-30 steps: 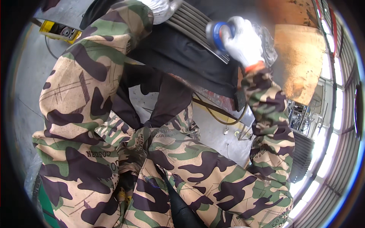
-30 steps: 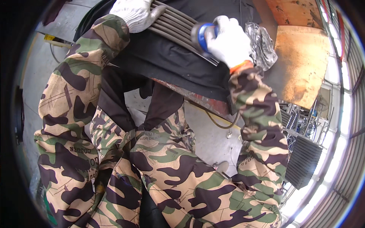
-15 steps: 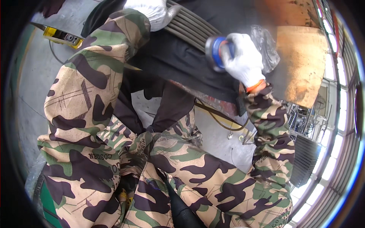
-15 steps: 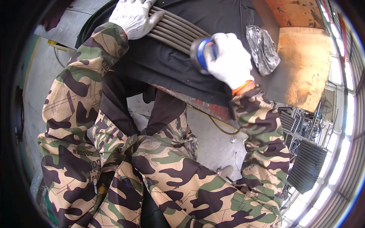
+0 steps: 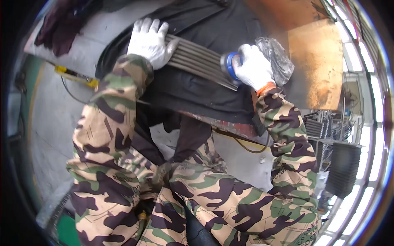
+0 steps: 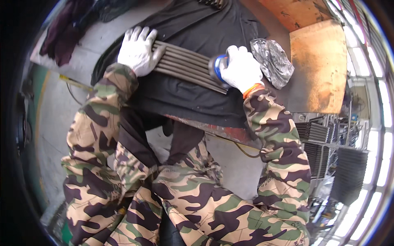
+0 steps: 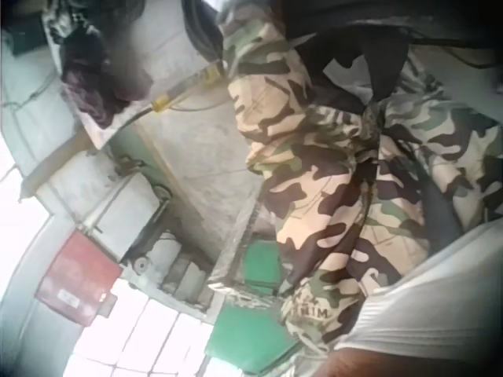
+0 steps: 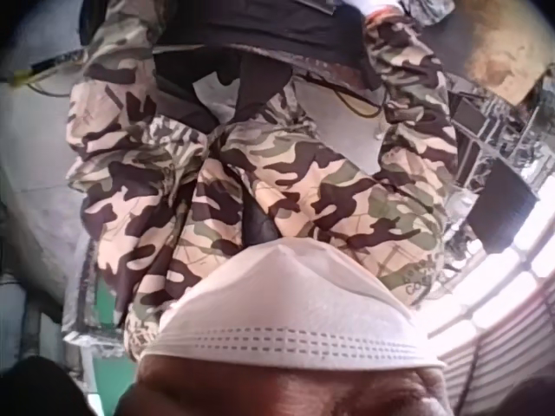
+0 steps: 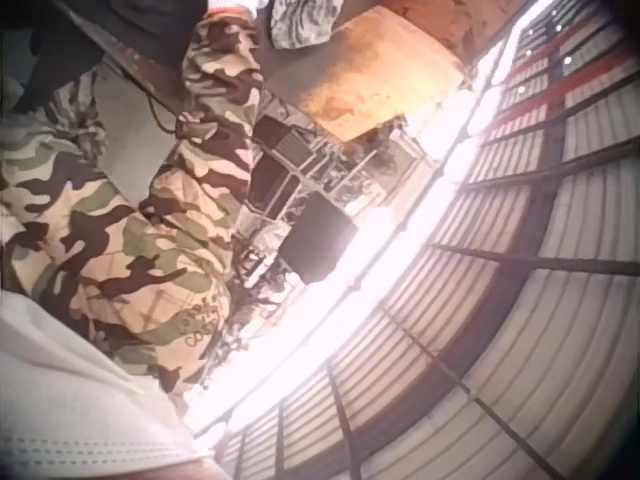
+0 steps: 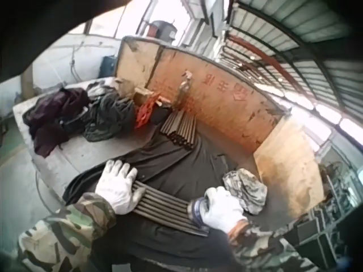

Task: Sand the surface of a bundle of metal tubes using a sanding block on a workbench.

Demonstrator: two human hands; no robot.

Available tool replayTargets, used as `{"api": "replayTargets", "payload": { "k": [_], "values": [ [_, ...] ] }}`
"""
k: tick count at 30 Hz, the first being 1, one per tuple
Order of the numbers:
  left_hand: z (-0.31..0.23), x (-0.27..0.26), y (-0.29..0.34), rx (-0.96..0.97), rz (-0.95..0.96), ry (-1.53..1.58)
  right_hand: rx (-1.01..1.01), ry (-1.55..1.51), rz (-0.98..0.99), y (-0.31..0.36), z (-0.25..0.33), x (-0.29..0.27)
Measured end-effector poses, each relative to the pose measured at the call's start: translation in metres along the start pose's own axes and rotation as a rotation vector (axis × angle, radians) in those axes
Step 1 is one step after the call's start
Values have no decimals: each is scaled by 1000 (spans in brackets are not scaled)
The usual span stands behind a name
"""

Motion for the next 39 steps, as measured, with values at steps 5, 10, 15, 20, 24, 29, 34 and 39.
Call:
{"api": "replayTargets", "payload": {
  "k": [5,10,15,20,24,29,34,39],
  "values": [
    [-6,-13,11,13,17,-22,-142,-113,112,39,22,-2],
    [-7,-3,7,56,66,-21,18,-87,39,20,-3,1],
    [-3,-13,9,101,1,-105,-103,-160,33,40,21,-13],
    [-3,-7,16,133,70,-109,-27,-152,-21,20,2,1],
    [-4,-15,22,152,61,-103,-158,-210,-61,44,28,-17],
    [-4,-3,19,169,60,-114,-26,-180,-85,13,14,-6],
    [-10,0,19,185,0,-84,-120,-237,41,37,44,-11],
    [3,-9,23,151,44,-131,-78,-173,-57,4,57,-16]
  ]
}}
Point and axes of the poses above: each hand's wrist, its own y-axis away from the middle knuckle, its own x-axis out of the palm, z = x × y, the point moved 6 cm from there along -y, towards the middle knuckle, and after that the axes turned 8 degrees about -y, right-handed, at the moved point
